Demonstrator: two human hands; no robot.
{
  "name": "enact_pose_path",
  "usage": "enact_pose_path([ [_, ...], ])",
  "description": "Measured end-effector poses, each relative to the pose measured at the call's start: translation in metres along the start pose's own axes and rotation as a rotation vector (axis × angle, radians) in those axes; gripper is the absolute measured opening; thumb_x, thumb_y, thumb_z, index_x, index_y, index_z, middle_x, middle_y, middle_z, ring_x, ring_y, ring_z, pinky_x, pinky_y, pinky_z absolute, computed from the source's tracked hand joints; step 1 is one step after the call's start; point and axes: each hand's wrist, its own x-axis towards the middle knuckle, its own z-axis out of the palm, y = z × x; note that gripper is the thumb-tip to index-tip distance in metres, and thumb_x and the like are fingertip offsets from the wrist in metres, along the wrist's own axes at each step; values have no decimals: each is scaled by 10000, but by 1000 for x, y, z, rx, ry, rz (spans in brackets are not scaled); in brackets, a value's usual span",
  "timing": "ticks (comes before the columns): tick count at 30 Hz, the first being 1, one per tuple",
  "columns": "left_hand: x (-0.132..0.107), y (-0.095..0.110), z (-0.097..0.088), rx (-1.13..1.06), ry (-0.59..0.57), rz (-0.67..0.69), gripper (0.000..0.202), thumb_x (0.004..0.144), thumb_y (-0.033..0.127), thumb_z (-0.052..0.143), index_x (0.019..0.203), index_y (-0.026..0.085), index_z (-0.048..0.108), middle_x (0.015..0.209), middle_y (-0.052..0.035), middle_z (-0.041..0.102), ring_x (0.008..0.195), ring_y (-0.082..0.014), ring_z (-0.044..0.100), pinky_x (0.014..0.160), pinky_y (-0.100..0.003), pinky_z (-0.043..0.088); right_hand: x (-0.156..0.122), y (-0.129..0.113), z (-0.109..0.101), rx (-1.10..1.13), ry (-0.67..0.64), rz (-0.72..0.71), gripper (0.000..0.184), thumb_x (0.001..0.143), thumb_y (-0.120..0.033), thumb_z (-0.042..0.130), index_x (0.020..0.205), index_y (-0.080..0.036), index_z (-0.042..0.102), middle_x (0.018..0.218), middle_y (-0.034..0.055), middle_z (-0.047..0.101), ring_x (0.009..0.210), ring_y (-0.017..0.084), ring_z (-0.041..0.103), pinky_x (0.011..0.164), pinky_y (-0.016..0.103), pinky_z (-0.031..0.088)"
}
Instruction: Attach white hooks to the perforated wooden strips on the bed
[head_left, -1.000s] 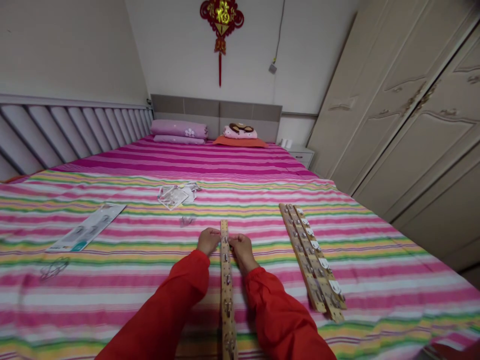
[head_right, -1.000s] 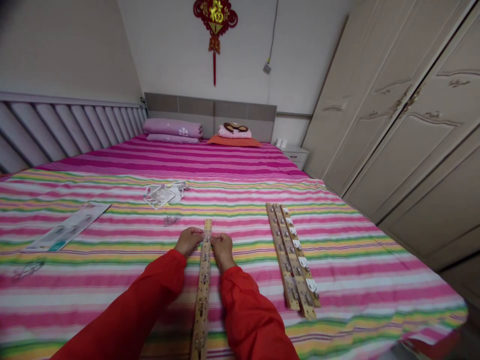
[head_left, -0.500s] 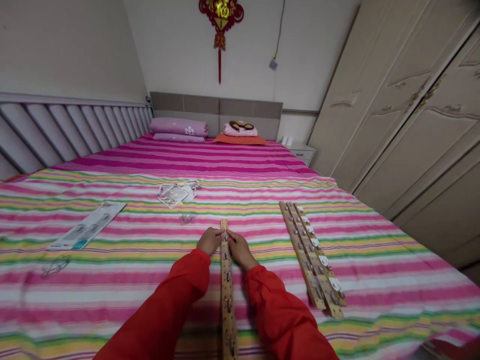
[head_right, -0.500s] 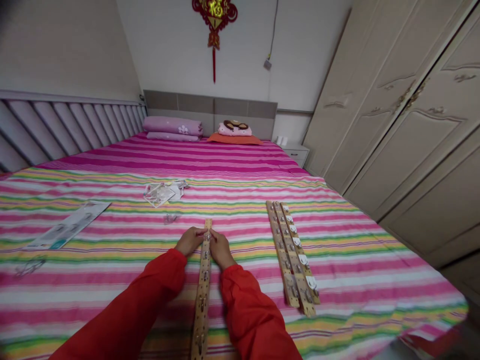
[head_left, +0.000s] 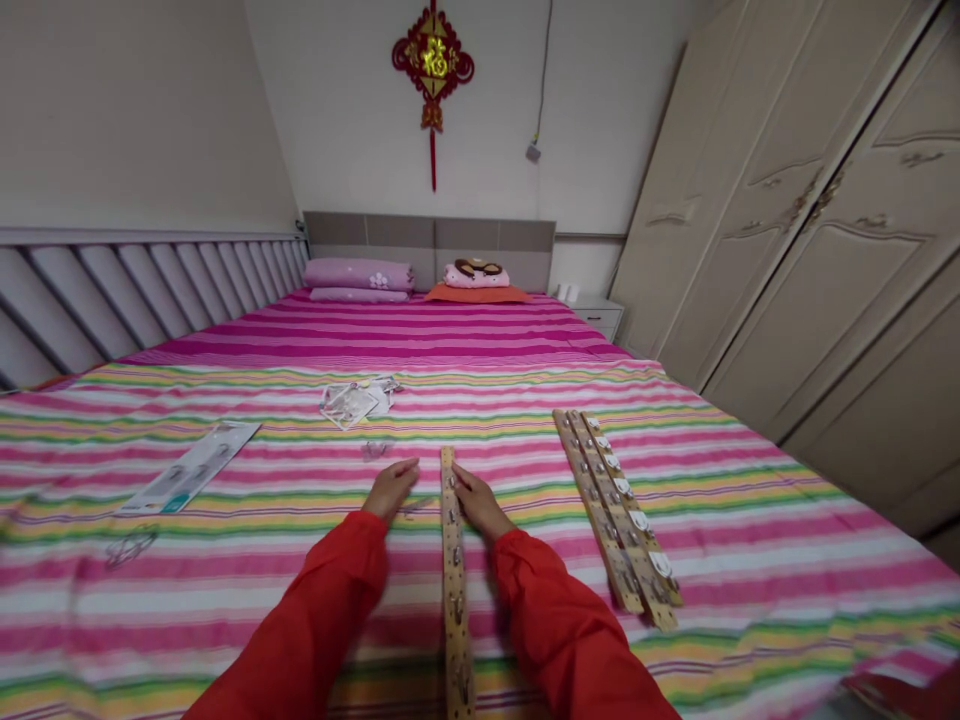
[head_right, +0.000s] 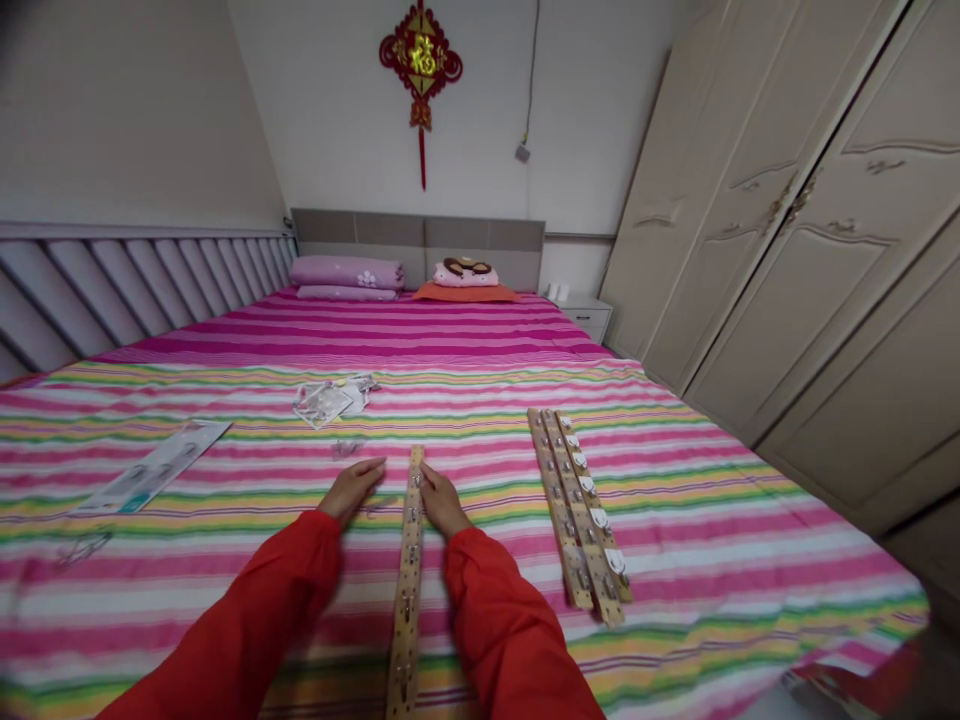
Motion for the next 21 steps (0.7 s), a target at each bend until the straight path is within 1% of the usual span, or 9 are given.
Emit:
enact_pose_path([
  [1, -4, 0, -7, -36, 36, -2, 558, 536, 484, 747, 947, 109, 713, 908, -108, 723, 848, -218, 640, 782, -333, 497, -1, 0, 0, 28, 17, 1, 447, 805, -380, 569, 1230, -251, 613, 1079, 31, 712, 997, 227, 631, 922, 392, 467],
  [3, -15, -1, -19, -56, 48, 31, 489, 515, 485, 762, 836, 119, 718, 852, -94, 722, 839, -212, 638, 806, -326, 487, -3, 0, 0, 83, 54, -12, 448, 781, -394, 601, 1205, -253, 631, 1087, 30, 707, 1002, 224, 624, 918, 385, 466],
  [6, -35, -4, -26, -37, 16, 53, 460, 503, 447, 778, 827, 128, 709, 798, -74, 711, 794, -202, 637, 757, -311, 495, -6, -3, -1, 143, 75, -13, 448, 756, -406, 632, 1176, -249, 651, 1070, 31, 709, 971, 219, 627, 888, 375, 479],
  [8, -46, -7, -25, 17, 27, 73, 473, 482, 414, 787, 854, 133, 706, 774, -70, 697, 778, -206, 631, 701, -301, 500, -9, -7, -2, 168, 75, 4, 451, 749, -410, 640, 1170, -249, 654, 1044, 29, 714, 936, 212, 632, 851, 362, 494],
  [10, -53, -11, -21, 119, 67, 151, 444, 477, 379, 779, 849, 150, 706, 801, -70, 686, 787, -210, 621, 680, -299, 498, -12, -10, -2, 201, 91, 9, 458, 737, -414, 652, 1164, -249, 657, 1032, 29, 716, 920, 206, 631, 810, 337, 505],
  [12, -55, -14, -16, 240, 110, 267, 354, 500, 344, 752, 807, 175, 703, 827, -66, 675, 793, -208, 611, 704, -310, 496, -16, -13, -2, 246, 121, 11, 482, 723, -431, 661, 1168, -246, 652, 1005, 30, 718, 877, 197, 630, 747, 309, 514],
  [15, -53, -18, -10, 340, 146, 381, 206, 564, 324, 690, 724, 195, 680, 782, -55, 653, 764, -200, 604, 742, -326, 489, -20, -16, -2, 324, 149, 37, 549, 710, -464, 664, 1202, -224, 624, 864, 24, 713, 691, 162, 604, 600, 269, 496],
  [17, -50, -19, -9, 332, 150, 373, 171, 599, 346, 654, 683, 197, 665, 746, -50, 644, 739, -195, 605, 734, -322, 486, -23, -17, -3, 376, 152, 63, 586, 701, -467, 672, 1221, -205, 608, 733, 3, 675, 551, 127, 538, 501, 238, 441],
  [21, -49, -15, -11, 206, 120, 224, 251, 591, 430, 658, 642, 184, 654, 653, -27, 644, 672, -178, 593, 656, -287, 465, -26, -21, -6, 478, 163, 116, 614, 678, -453, 695, 1218, -177, 600, 580, -53, 556, 415, 74, 404, 408, 205, 314],
])
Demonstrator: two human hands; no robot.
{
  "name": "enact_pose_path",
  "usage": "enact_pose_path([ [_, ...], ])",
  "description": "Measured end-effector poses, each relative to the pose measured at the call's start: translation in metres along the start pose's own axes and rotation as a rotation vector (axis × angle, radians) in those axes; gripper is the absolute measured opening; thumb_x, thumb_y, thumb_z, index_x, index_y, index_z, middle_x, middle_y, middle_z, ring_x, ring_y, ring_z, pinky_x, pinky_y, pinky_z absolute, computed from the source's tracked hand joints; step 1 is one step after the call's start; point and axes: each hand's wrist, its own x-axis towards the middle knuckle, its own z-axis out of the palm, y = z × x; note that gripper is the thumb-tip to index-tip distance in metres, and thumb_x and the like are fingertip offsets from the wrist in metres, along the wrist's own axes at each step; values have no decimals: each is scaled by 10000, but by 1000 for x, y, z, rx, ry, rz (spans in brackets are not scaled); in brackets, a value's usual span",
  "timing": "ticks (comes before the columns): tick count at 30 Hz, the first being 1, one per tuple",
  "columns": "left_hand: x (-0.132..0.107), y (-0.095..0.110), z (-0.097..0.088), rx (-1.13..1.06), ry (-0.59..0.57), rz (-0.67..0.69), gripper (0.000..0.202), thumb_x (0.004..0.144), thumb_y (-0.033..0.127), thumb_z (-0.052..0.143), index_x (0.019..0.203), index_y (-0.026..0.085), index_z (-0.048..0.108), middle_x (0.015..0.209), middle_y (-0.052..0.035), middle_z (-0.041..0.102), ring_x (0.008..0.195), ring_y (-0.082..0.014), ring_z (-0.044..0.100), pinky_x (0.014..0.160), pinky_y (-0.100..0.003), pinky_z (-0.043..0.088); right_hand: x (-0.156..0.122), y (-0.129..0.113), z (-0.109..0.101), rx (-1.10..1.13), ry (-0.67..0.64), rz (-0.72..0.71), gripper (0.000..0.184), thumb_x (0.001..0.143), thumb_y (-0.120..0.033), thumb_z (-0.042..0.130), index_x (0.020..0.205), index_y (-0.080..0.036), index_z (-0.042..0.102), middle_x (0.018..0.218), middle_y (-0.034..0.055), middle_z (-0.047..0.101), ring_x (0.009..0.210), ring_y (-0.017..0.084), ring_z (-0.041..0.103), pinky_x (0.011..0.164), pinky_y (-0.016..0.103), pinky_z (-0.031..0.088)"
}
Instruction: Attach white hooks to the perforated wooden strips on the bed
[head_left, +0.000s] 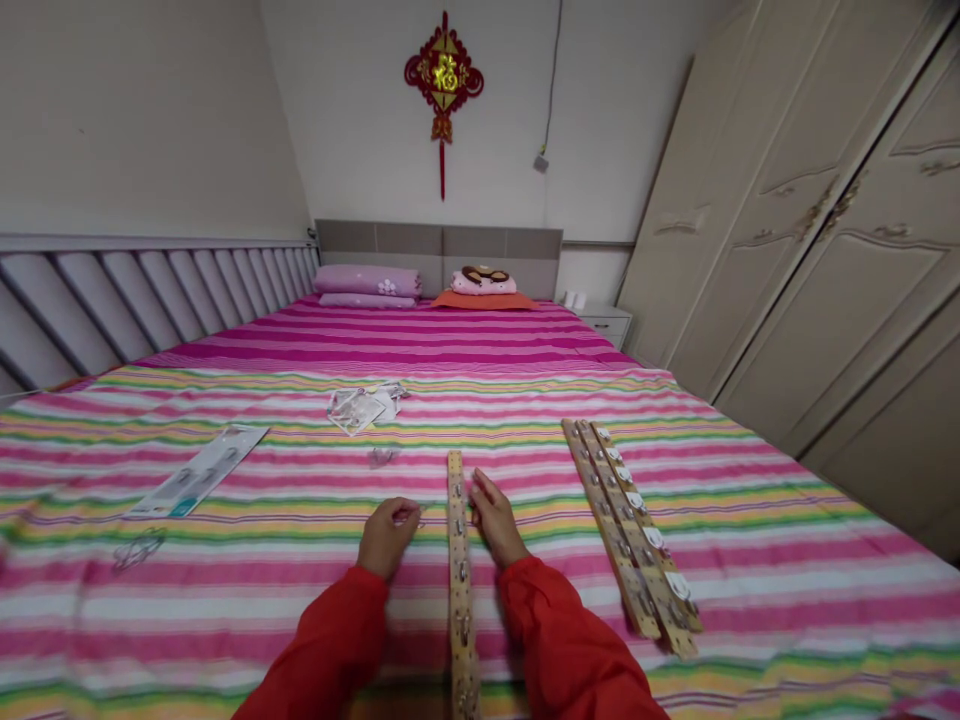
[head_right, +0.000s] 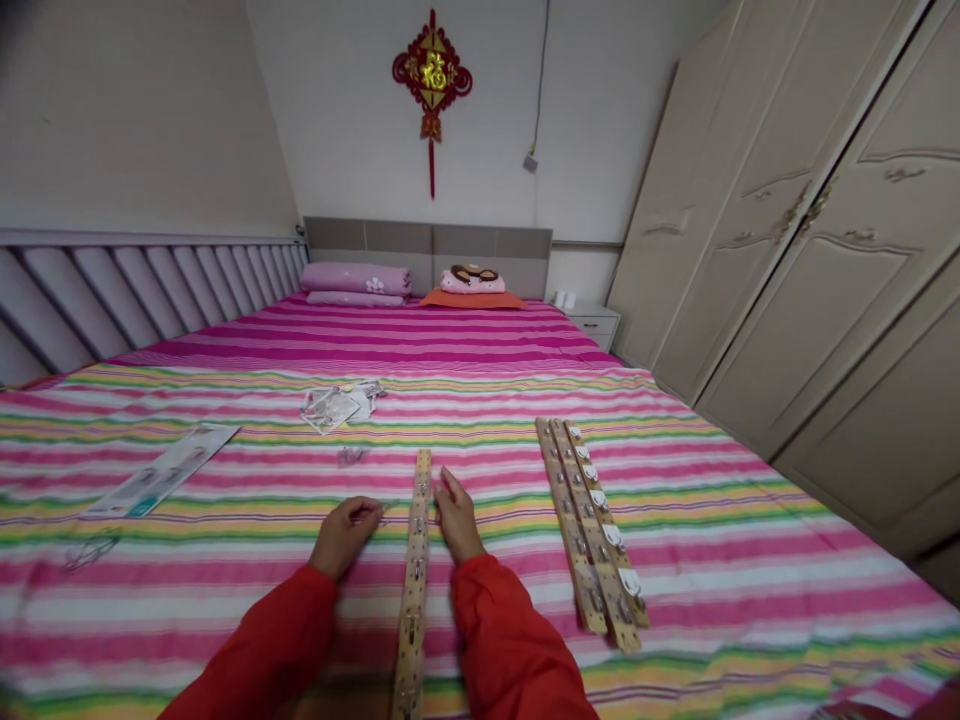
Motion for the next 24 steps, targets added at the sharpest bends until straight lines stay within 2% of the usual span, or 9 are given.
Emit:
enact_pose_path([
  [4, 1, 13, -7, -286, -14, -233, 372, 513, 493, 727, 654, 157, 648, 615, -16, 649, 627, -145, 581, 596, -248, 434, 0, -1, 0, 49, 32, 15, 611, 645, -476, 710, 1157, -156, 621, 605, -47, 556, 415, 67, 406, 400, 206, 293],
  [7, 2, 23, -10, -494, -25, -437, 414, 447, 457, 787, 686, 153, 638, 664, -33, 675, 626, -121, 600, 577, -219, 437, 0, 0, 1, 80, 46, 19, 581, 631, -489, 713, 1097, -151, 631, 615, -47, 555, 406, 61, 394, 391, 206, 281],
  [9, 2, 28, -10, -552, -43, -499, 413, 441, 416, 811, 706, 151, 636, 688, -45, 689, 618, -111, 611, 572, -208, 443, 1, -1, 1, 109, 44, 24, 530, 623, -486, 718, 1029, -152, 648, 613, -48, 552, 401, 56, 385, 386, 205, 269],
  [14, -2, 41, -8, -490, -100, -458, 391, 468, 399, 817, 708, 145, 642, 621, -21, 667, 553, -94, 594, 524, -185, 418, 0, -8, -2, 165, 69, 24, 366, 602, -464, 733, 776, -150, 660, 582, -34, 558, 394, 54, 383, 384, 208, 266],
  [18, -7, 47, -9, -408, -181, -411, 414, 493, 448, 788, 752, 150, 662, 627, -18, 663, 588, -107, 597, 524, -186, 396, -4, -17, -2, 151, 72, 23, 316, 615, -448, 736, 681, -159, 625, 529, -39, 554, 370, 49, 356, 370, 199, 232],
  [20, -8, 48, -9, -361, -220, -367, 413, 504, 461, 772, 758, 152, 672, 605, -8, 646, 570, -104, 573, 509, -189, 373, -7, -23, 0, 98, 23, 20, 300, 630, -440, 734, 700, -161, 647, 508, -40, 555, 381, 58, 368, 379, 197, 248],
  [24, -7, 54, -6, -286, -325, -259, 361, 505, 454, 759, 698, 161, 674, 589, -3, 626, 564, -116, 546, 535, -224, 395, -9, -39, 7, -52, -164, -44, 287, 588, -391, 769, 764, -169, 723, 591, -8, 640, 493, 103, 493, 480, 227, 379],
])
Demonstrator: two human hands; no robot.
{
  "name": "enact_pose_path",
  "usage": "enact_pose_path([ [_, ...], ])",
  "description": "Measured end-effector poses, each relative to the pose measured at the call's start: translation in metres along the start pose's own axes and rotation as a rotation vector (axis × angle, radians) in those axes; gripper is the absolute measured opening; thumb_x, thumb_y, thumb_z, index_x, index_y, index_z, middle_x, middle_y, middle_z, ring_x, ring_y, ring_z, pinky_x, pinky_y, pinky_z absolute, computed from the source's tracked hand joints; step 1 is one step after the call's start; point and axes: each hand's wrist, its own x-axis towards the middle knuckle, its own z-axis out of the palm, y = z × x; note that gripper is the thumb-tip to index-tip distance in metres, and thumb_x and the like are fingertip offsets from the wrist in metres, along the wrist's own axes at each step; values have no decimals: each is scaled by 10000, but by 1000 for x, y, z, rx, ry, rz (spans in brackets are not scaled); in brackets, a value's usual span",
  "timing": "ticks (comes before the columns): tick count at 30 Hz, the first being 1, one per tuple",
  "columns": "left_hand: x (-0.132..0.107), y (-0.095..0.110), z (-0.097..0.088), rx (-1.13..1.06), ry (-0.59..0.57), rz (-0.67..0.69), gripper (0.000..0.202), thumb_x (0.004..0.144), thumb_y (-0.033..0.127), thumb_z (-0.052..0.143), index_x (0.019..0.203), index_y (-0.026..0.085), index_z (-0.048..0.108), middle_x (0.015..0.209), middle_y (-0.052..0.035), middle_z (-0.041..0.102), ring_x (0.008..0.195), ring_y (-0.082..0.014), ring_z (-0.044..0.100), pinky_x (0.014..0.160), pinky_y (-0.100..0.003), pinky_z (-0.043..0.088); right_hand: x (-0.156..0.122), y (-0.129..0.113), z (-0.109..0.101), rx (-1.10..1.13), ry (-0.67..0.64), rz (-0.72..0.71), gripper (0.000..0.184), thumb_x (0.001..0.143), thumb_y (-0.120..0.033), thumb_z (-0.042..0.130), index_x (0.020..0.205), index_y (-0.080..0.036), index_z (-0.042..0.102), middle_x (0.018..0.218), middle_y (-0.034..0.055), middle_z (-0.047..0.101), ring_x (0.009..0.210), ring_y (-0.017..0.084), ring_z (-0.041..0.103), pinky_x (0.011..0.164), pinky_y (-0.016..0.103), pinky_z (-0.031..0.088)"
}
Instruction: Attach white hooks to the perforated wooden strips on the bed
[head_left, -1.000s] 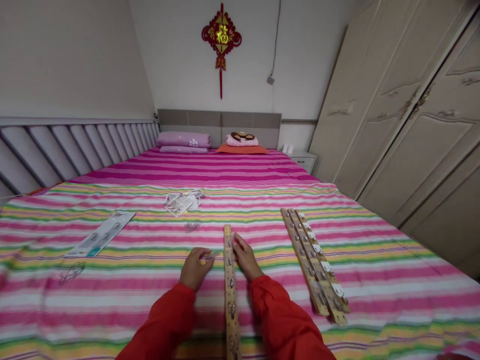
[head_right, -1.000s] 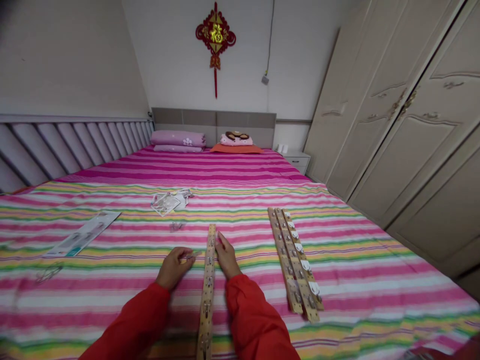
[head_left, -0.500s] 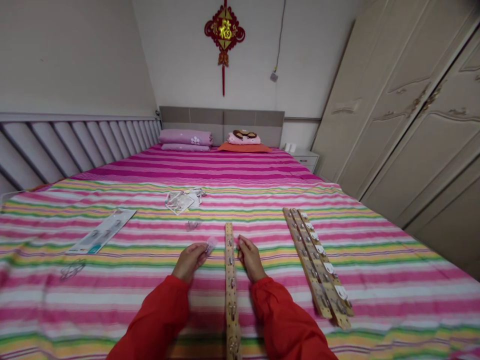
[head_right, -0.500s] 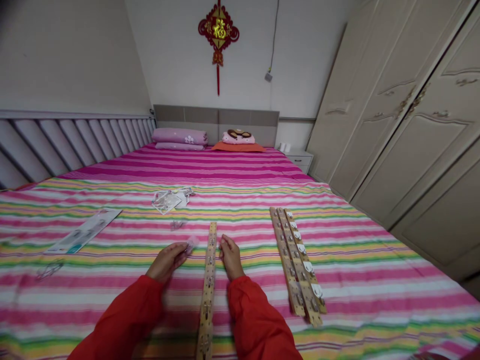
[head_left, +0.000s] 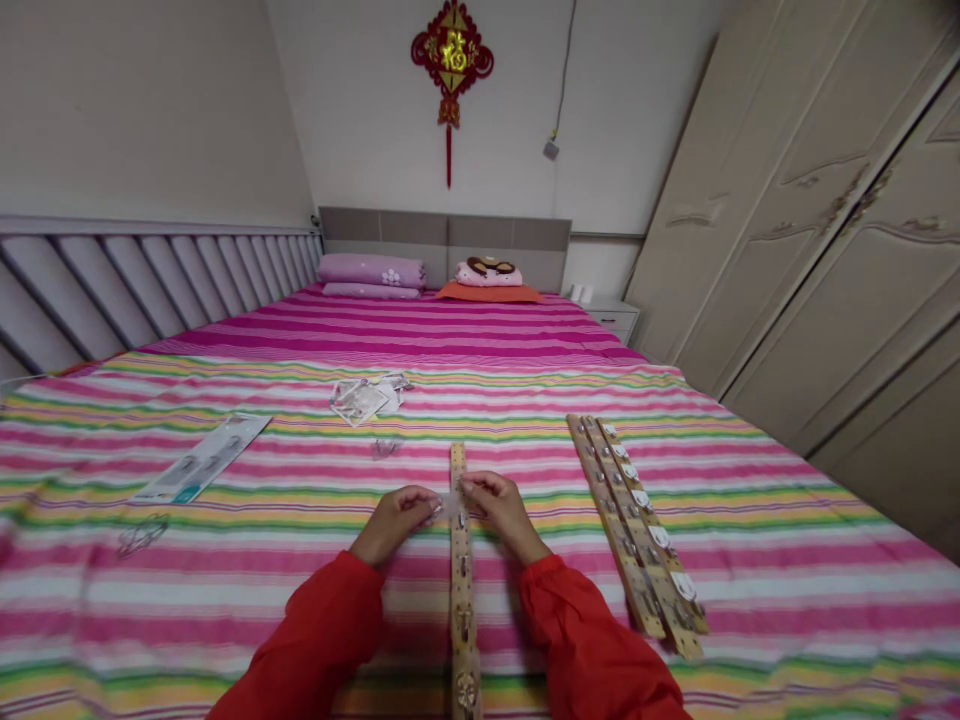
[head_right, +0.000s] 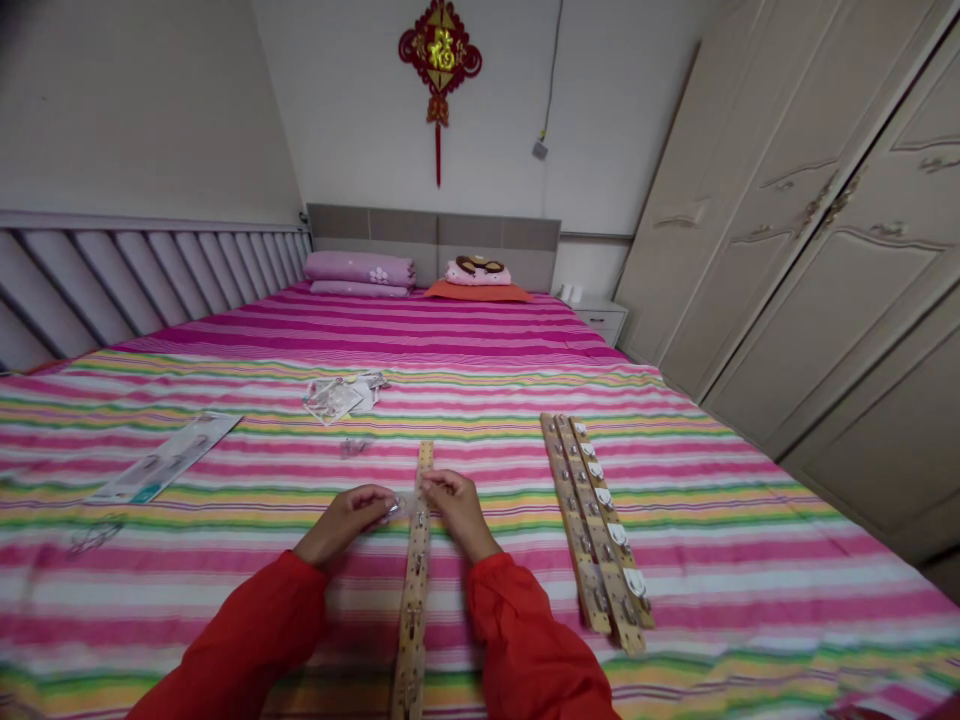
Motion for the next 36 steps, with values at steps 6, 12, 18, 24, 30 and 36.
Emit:
enact_pose_path([
  [6, 1, 3, 4, 2, -65, -12, 327, 520, 422, 762, 698, 158, 686, 616, -13, 640, 583, -126, 563, 563, -239, 422, -1, -10, 0, -98, -188, -3, 235, 575, -356, 782, 722, -176, 746, 610, -1, 665, 538, 118, 544, 523, 239, 423],
  [12, -2, -2, 12, -238, 76, -155, 357, 513, 394, 798, 759, 163, 681, 634, -7, 659, 564, -96, 582, 526, -193, 416, -8, -9, 0, 63, -94, 112, 326, 532, -349, 822, 770, -163, 701, 569, -21, 642, 455, 88, 526, 459, 204, 401],
  [18, 1, -2, 28, -388, 150, -152, 412, 453, 372, 837, 736, 165, 620, 670, -20, 686, 641, -130, 644, 654, -247, 501, -12, -9, 8, 148, -51, 176, 294, 556, -369, 811, 650, -146, 645, 522, 2, 641, 453, 93, 548, 460, 194, 415],
  [24, 25, -1, 29, -136, 169, 86, 371, 550, 476, 735, 713, 154, 645, 657, -15, 666, 659, -147, 613, 616, -248, 462, 7, -10, 8, 165, 9, 162, 294, 544, -366, 797, 657, -153, 630, 481, -6, 623, 409, 94, 524, 425, 201, 403],
  [30, 66, 8, 27, -83, 126, 187, 319, 525, 396, 719, 705, 139, 660, 617, -9, 649, 622, -141, 583, 623, -256, 442, 42, -15, 6, 106, 107, 101, 203, 552, -282, 737, 673, -144, 651, 490, -17, 612, 429, 92, 524, 447, 212, 418],
  [36, 94, -1, 28, -27, 167, 213, 220, 535, 363, 666, 602, 159, 615, 545, 10, 602, 556, -131, 544, 580, -256, 417, 74, -6, 7, 70, 204, 59, 109, 510, -204, 669, 605, -170, 628, 444, -45, 582, 402, 94, 483, 420, 219, 375],
])
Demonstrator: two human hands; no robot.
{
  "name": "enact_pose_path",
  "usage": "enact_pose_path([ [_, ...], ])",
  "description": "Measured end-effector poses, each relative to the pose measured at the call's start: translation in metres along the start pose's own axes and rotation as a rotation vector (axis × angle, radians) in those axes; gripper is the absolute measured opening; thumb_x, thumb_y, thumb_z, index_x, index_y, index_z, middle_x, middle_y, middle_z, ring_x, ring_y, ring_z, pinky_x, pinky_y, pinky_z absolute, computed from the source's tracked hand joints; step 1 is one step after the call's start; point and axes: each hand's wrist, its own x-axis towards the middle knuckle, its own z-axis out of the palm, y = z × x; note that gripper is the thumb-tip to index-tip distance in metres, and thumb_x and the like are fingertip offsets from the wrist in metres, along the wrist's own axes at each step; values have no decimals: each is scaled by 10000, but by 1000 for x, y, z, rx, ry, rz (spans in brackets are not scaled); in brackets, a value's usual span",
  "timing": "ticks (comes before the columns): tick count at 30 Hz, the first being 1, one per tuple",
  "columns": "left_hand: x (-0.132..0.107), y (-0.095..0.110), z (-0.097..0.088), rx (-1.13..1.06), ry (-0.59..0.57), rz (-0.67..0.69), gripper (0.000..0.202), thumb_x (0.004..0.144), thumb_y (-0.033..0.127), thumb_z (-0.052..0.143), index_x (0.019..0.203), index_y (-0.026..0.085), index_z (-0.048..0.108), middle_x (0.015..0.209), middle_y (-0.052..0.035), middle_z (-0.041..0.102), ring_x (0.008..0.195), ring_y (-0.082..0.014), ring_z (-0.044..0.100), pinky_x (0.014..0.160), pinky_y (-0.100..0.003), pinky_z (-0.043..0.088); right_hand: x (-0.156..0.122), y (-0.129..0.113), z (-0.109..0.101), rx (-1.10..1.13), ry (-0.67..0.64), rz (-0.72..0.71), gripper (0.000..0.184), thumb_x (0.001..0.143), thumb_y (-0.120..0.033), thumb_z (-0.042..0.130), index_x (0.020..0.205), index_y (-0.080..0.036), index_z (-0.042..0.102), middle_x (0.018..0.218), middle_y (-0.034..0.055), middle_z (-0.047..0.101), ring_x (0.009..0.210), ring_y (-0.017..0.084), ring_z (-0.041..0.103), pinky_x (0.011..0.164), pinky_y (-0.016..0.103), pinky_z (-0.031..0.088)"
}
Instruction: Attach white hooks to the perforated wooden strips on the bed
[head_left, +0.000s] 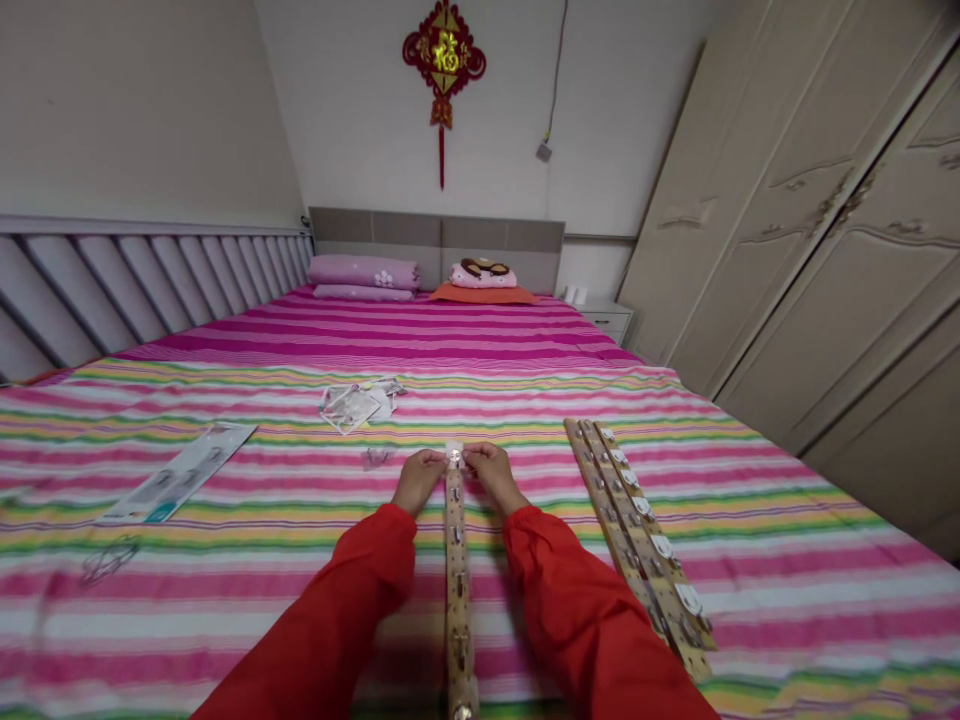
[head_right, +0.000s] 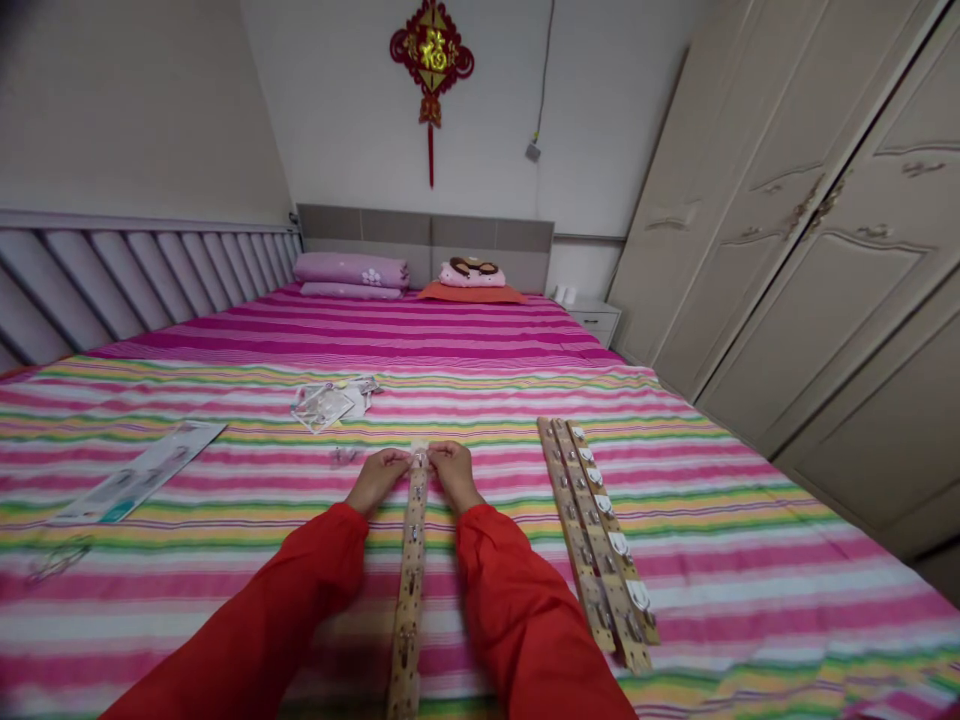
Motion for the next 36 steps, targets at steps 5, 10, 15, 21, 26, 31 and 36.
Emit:
enact_pose_path([
  [5, 10, -16, 1, 42, 60, 11, 168, 551, 327, 631, 589, 164, 610, 554, 14, 604, 586, -142, 555, 605, -264, 421, 9, 16, -1, -4, 5, -4, 92, 508, -208, 654, 585, -172, 621, 420, -53, 555, 393, 95, 459, 418, 228, 358],
  [10, 14, -28, 3, 62, 99, 4, 136, 576, 293, 614, 604, 160, 620, 586, 7, 630, 604, -147, 574, 623, -268, 436, 12, 30, -4, 12, 8, -9, 124, 512, -207, 657, 627, -169, 631, 465, -48, 576, 429, 104, 491, 456, 238, 391],
  [15, 19, -36, 4, 87, 136, -39, 118, 569, 263, 614, 610, 153, 616, 579, 0, 635, 595, -158, 587, 607, -273, 437, 16, 39, -4, 33, 16, -1, 127, 505, -214, 656, 614, -169, 609, 444, -56, 561, 399, 98, 474, 451, 240, 388],
  [21, 19, -41, 4, 113, 162, -68, 103, 574, 240, 604, 617, 149, 621, 602, -11, 650, 615, -167, 604, 609, -271, 440, 20, 48, -5, 35, 9, -3, 128, 506, -220, 655, 611, -164, 607, 445, -48, 568, 397, 97, 469, 440, 234, 368],
  [26, 18, -45, 5, 125, 173, -74, 59, 584, 215, 594, 594, 158, 607, 575, -1, 633, 603, -165, 601, 594, -262, 435, 23, 54, -5, 20, 16, -16, 109, 514, -223, 638, 603, -172, 600, 436, -60, 537, 405, 99, 458, 432, 233, 354],
  [31, 21, -53, 7, 111, 197, -90, 86, 580, 206, 626, 637, 161, 583, 597, -1, 631, 611, -160, 605, 600, -260, 450, 26, 62, -6, -13, 31, -25, 112, 517, -230, 630, 607, -173, 596, 441, -57, 528, 416, 105, 458, 427, 234, 352],
  [36, 19, -56, 6, 99, 179, -72, 159, 594, 195, 636, 749, 161, 620, 556, 33, 594, 560, -135, 579, 559, -234, 435, 29, 70, -10, -57, 47, -45, 225, 516, -223, 639, 731, -161, 662, 450, -76, 514, 432, 103, 447, 438, 227, 356],
])
